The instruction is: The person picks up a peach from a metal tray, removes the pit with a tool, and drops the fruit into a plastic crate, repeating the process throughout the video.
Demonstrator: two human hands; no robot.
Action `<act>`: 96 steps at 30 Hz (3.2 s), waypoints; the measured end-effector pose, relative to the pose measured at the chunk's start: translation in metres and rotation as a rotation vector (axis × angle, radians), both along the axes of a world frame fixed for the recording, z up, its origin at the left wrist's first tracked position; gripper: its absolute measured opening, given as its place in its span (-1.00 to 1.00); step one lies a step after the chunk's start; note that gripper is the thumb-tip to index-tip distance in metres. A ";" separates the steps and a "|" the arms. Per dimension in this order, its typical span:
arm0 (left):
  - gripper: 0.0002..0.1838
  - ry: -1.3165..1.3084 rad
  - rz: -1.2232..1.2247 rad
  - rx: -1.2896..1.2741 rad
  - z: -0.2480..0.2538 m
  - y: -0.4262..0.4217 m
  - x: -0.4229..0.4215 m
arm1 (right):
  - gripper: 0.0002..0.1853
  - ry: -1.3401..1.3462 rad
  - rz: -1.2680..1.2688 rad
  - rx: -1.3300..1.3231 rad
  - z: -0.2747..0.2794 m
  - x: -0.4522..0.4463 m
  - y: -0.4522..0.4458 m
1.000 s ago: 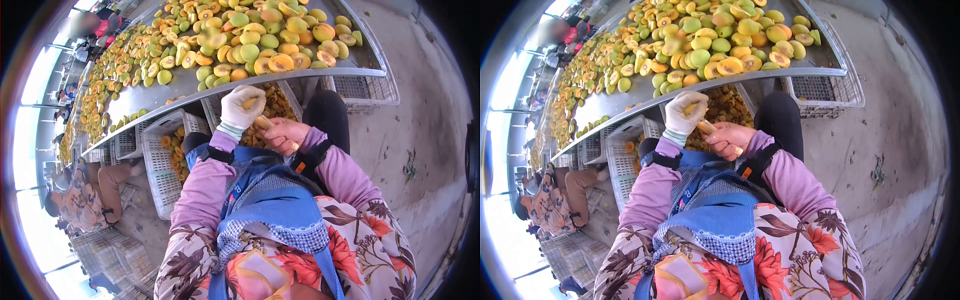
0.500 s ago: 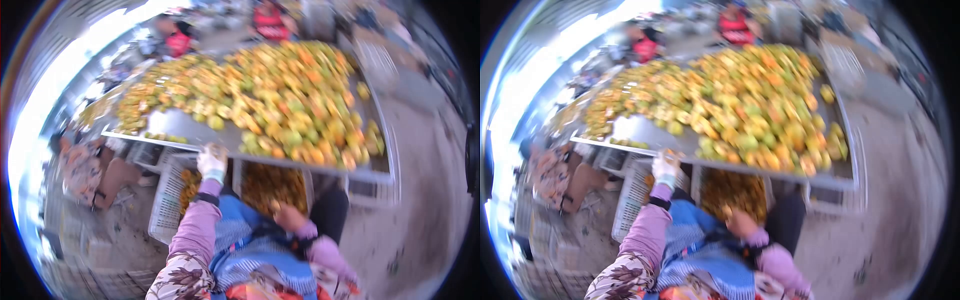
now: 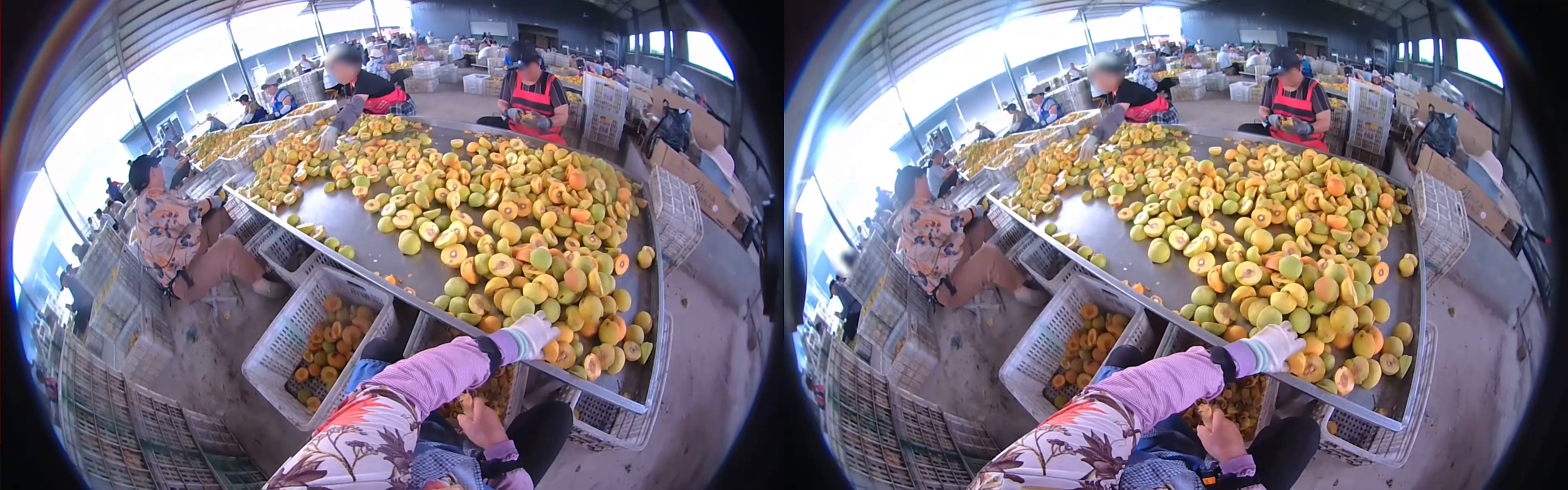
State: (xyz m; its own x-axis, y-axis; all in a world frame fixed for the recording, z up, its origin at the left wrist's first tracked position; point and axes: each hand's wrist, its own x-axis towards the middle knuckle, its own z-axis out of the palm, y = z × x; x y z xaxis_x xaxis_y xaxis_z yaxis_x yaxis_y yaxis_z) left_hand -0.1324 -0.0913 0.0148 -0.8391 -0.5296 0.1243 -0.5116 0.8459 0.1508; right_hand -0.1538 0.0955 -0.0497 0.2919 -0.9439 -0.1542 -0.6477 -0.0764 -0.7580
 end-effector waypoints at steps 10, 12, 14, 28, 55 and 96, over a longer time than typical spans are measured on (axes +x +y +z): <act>-0.52 0.632 0.447 0.760 0.013 0.002 0.040 | -0.64 -0.037 -0.144 -0.123 -0.014 0.007 -0.001; -0.64 1.116 0.602 1.001 0.013 0.003 0.064 | -0.75 -0.369 -0.212 0.129 -0.013 0.003 -0.002; -0.90 1.657 0.498 1.423 0.012 0.014 0.096 | -0.84 -0.890 -0.270 0.246 0.018 0.010 0.002; -0.61 1.800 0.552 1.554 -0.016 0.092 0.122 | -0.72 -0.286 -0.266 -0.333 0.071 0.022 -0.013; -0.67 1.444 0.566 1.154 -0.066 0.101 0.113 | -0.68 -0.445 -0.341 0.002 0.032 -0.003 -0.029; -0.57 1.784 0.703 1.247 -0.040 0.118 0.108 | -0.72 -0.369 -0.324 -0.135 0.029 0.033 -0.002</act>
State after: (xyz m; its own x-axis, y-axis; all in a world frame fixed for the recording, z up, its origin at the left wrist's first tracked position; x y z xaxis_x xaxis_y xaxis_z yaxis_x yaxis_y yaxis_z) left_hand -0.0247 0.0268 -0.0250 -0.0050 -0.9733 -0.2296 0.6142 -0.1842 0.7674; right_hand -0.1208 0.0933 -0.0204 -0.0074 -0.9994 0.0332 -0.3448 -0.0286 -0.9382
